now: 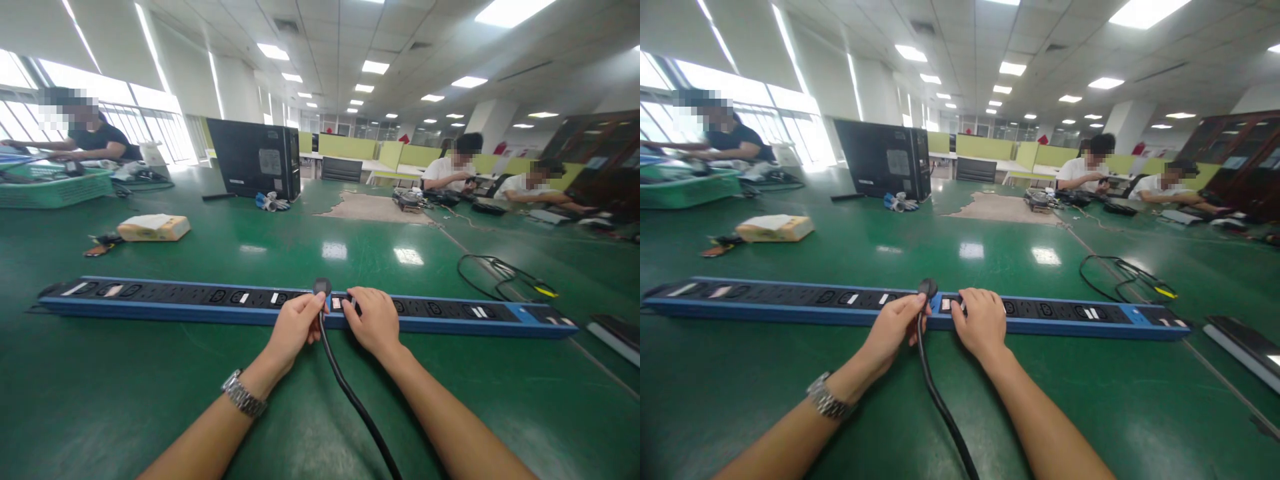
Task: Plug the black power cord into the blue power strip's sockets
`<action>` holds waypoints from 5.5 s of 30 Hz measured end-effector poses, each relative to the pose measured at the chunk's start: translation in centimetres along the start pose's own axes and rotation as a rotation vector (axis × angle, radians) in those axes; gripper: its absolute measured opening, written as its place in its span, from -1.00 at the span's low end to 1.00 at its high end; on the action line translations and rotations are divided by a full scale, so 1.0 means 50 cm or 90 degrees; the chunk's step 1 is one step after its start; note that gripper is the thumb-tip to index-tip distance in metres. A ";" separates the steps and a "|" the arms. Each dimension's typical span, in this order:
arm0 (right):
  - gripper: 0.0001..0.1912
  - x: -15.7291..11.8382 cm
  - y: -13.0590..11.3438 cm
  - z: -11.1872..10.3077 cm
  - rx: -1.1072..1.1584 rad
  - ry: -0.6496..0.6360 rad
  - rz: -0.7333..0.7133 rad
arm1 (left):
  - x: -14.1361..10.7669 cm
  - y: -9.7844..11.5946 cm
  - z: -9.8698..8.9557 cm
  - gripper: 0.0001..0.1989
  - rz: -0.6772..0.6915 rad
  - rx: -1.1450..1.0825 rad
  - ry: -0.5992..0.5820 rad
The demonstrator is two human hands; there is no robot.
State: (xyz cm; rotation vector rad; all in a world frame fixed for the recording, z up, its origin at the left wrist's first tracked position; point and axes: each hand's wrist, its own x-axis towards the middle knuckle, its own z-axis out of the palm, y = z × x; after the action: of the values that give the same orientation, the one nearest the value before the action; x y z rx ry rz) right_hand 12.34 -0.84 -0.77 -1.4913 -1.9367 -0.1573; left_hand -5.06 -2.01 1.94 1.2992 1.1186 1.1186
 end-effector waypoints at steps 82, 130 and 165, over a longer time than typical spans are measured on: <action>-0.51 0.003 0.232 -0.245 0.206 0.095 0.374 | 0.074 -0.027 0.076 -0.66 0.450 0.838 -0.005; -0.52 -0.053 0.346 -0.251 0.078 -0.087 0.322 | 0.073 -0.026 0.076 -0.65 0.447 0.822 -0.007; -0.54 -0.062 0.358 -0.238 0.105 -0.071 0.373 | 0.058 -0.042 0.129 -0.62 0.491 0.729 -0.075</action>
State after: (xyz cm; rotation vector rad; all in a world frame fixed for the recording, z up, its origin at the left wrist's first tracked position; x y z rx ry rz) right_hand 33.87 -3.03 1.15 -1.9094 -1.4718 0.3421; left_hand 1.67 0.08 -0.23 2.8211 1.2271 0.8576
